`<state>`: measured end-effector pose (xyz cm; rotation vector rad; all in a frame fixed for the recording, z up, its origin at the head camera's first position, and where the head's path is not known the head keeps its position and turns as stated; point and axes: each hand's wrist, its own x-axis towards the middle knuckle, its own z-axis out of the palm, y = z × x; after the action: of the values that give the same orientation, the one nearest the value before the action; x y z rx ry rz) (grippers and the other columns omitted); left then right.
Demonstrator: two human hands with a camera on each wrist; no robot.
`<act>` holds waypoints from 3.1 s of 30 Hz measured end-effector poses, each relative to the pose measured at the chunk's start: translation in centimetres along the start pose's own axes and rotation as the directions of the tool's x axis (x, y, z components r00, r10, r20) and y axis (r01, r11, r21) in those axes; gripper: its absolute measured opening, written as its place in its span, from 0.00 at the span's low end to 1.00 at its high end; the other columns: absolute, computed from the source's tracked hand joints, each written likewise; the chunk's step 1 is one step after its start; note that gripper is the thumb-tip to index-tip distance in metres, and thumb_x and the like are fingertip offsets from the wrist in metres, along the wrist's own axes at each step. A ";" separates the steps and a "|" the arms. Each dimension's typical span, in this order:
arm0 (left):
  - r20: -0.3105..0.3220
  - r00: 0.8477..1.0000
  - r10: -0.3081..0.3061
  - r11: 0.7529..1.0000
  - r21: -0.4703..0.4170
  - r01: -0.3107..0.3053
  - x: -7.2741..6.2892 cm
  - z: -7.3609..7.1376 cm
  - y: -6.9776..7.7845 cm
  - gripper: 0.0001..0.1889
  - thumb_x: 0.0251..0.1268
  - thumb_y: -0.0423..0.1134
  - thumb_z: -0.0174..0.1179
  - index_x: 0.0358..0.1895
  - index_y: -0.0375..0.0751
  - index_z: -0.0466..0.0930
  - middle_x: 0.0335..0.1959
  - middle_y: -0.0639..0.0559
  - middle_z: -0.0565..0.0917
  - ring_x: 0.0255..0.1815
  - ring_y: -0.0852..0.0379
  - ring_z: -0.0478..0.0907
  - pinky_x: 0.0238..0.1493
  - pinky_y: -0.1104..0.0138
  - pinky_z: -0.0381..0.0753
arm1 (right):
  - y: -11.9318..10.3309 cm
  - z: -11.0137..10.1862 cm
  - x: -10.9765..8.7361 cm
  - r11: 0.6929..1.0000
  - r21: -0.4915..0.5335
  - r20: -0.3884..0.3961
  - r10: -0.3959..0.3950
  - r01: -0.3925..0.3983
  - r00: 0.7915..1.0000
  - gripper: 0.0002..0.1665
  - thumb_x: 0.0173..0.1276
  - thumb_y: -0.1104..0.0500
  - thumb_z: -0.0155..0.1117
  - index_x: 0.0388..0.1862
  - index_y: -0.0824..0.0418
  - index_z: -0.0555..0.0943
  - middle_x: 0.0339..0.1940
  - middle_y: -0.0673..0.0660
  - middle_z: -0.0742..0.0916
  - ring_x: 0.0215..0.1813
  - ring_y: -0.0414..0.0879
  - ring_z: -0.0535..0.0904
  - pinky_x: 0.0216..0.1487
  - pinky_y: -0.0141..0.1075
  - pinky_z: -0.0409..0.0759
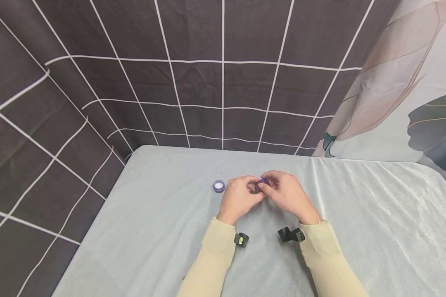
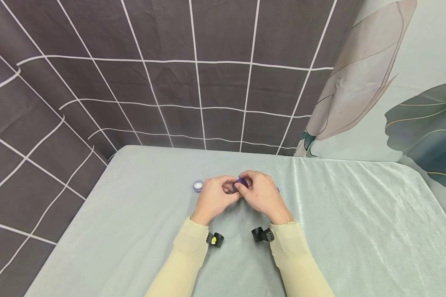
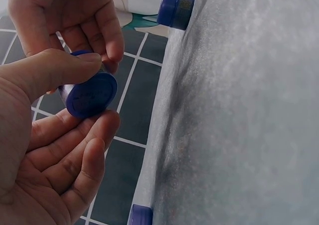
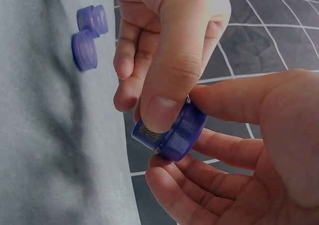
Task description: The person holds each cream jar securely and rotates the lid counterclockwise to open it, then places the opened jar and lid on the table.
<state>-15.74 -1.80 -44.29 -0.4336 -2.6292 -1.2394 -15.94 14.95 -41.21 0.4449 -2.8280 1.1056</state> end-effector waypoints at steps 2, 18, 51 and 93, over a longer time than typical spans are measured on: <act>0.001 1.000 -0.002 1.000 0.005 0.002 0.0 0.0 0.0 0.16 0.50 0.42 0.74 0.44 0.45 0.89 0.31 0.59 0.89 0.31 0.71 0.83 0.37 0.75 0.79 | -0.1 0.0 0.0 1.000 -0.001 0.001 -0.003 0.003 1.000 0.15 0.67 0.56 0.67 0.48 0.64 0.86 0.36 0.54 0.89 0.37 0.46 0.82 0.41 0.44 0.78; 0.012 1.000 -0.021 1.000 0.003 0.021 0.0 0.0 0.1 0.16 0.51 0.43 0.74 0.44 0.47 0.90 0.31 0.60 0.89 0.31 0.71 0.82 0.37 0.75 0.78 | -0.1 0.0 0.0 1.000 -0.004 0.021 -0.006 0.006 1.000 0.16 0.67 0.56 0.66 0.49 0.64 0.85 0.37 0.55 0.88 0.38 0.47 0.83 0.43 0.46 0.80; 0.028 0.999 -0.029 0.999 -0.015 0.029 0.0 0.0 -0.1 0.16 0.51 0.43 0.73 0.45 0.45 0.89 0.32 0.59 0.89 0.32 0.69 0.83 0.38 0.74 0.79 | 0.0 -0.2 0.0 0.998 0.017 0.052 -0.056 0.055 0.997 0.16 0.67 0.59 0.66 0.51 0.64 0.84 0.44 0.59 0.88 0.42 0.49 0.86 0.46 0.48 0.83; 0.040 0.999 -0.025 1.000 -0.007 0.026 0.0 0.0 0.0 0.16 0.52 0.43 0.72 0.45 0.44 0.89 0.34 0.58 0.89 0.32 0.70 0.82 0.38 0.75 0.79 | 0.1 -0.5 -0.1 0.990 0.033 0.064 -0.135 0.134 0.989 0.17 0.64 0.68 0.65 0.52 0.66 0.83 0.49 0.61 0.88 0.45 0.53 0.87 0.48 0.50 0.82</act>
<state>-15.73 -1.79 -44.34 -0.4314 -2.6719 -1.2621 -15.88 15.39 -40.96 0.6760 -2.7917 1.1271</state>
